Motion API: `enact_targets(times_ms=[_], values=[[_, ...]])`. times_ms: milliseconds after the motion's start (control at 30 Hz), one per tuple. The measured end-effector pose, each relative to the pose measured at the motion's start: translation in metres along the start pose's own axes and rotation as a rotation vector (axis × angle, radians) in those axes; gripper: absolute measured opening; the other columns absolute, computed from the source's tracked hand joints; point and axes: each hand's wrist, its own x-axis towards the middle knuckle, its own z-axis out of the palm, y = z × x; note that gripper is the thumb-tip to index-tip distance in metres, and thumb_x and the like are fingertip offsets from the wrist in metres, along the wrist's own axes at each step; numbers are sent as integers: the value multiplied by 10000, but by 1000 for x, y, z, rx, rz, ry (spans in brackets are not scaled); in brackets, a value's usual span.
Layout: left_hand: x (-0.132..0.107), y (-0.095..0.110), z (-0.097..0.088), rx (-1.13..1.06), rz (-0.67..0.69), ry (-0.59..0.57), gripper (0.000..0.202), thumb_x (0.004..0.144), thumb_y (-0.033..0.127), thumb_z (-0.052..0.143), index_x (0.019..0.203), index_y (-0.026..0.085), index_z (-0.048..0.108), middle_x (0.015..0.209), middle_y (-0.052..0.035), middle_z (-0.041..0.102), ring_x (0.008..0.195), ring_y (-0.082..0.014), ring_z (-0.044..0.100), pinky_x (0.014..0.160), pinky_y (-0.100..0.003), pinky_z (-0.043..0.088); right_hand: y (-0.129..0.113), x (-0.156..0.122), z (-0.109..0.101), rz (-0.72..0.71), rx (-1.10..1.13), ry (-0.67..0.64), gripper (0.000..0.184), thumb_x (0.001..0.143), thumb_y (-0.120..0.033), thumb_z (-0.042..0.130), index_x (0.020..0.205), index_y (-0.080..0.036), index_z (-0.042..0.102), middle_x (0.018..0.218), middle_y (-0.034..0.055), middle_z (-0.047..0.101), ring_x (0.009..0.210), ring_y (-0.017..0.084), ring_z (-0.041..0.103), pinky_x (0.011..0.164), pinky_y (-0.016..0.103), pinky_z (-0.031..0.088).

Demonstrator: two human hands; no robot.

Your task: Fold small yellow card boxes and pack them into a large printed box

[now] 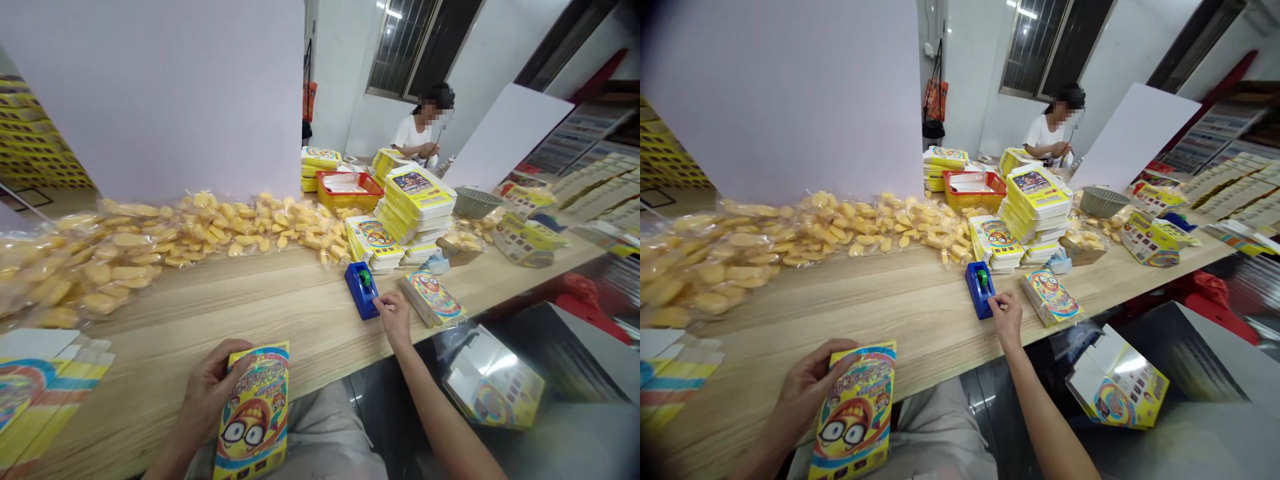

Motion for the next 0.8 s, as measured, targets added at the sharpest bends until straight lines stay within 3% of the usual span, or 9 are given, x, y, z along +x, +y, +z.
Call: enact_targets(times_ms=[100, 233, 400, 500, 567, 600, 733, 800], values=[[4, 4, -6, 126, 101, -56, 215, 836, 367, 634, 938, 181, 666, 989, -68, 637, 924, -208, 598, 762, -258, 509, 0, -17, -2, 19, 68, 65, 259, 709, -428, 709, 705, -170, 691, 870, 61, 585, 886, 215, 544, 778, 342, 451], [13, 11, -9, 148, 102, -181, 214, 858, 377, 600, 906, 178, 660, 933, -63, 622, 871, -197, 590, 737, -256, 492, 13, -39, -2, 58, 136, 107, 297, 749, -446, 672, 684, -156, 667, 988, 90, 584, 952, 221, 561, 823, 350, 454], [24, 20, -4, 154, 10, -300, 261, 823, 424, 618, 863, 170, 664, 856, -46, 621, 736, -176, 584, 605, -235, 461, 34, -46, -3, 83, 169, 118, 268, 707, -406, 704, 619, -162, 638, 869, 54, 567, 861, 196, 547, 799, 342, 457], [25, 28, 4, 204, 10, -323, 242, 807, 396, 623, 860, 165, 670, 751, -16, 607, 656, -152, 554, 563, -221, 426, 26, -54, -8, 125, 228, 55, 263, 723, -409, 701, 645, -172, 616, 821, 27, 548, 794, 176, 529, 793, 362, 474], [27, 31, 10, 206, 45, -367, 224, 795, 363, 628, 854, 153, 680, 766, -21, 625, 697, -155, 563, 606, -224, 433, 6, -60, -7, 163, 296, -93, 249, 769, -421, 676, 720, -184, 616, 826, 18, 541, 777, 170, 526, 771, 364, 497], [28, 31, 13, 201, 61, -411, 222, 776, 350, 645, 840, 142, 687, 795, -33, 636, 736, -162, 571, 642, -231, 440, -7, -62, -3, 171, 326, -239, 234, 793, -415, 666, 751, -190, 619, 830, 18, 543, 783, 171, 529, 768, 360, 502], [35, 24, 22, 129, 49, -560, 225, 735, 329, 671, 817, 120, 688, 722, -24, 628, 677, -142, 546, 608, -221, 406, -66, -65, 29, -14, 233, -1048, 236, 861, -361, 617, 711, -180, 605, 811, 31, 572, 789, 168, 533, 743, 296, 452], [34, 20, 25, 103, 28, -602, 214, 730, 312, 674, 827, 121, 688, 702, -14, 624, 646, -128, 532, 582, -211, 384, -88, -68, 49, -117, 167, -1321, 231, 875, -342, 592, 717, -173, 602, 812, 32, 575, 764, 158, 535, 709, 278, 431]])
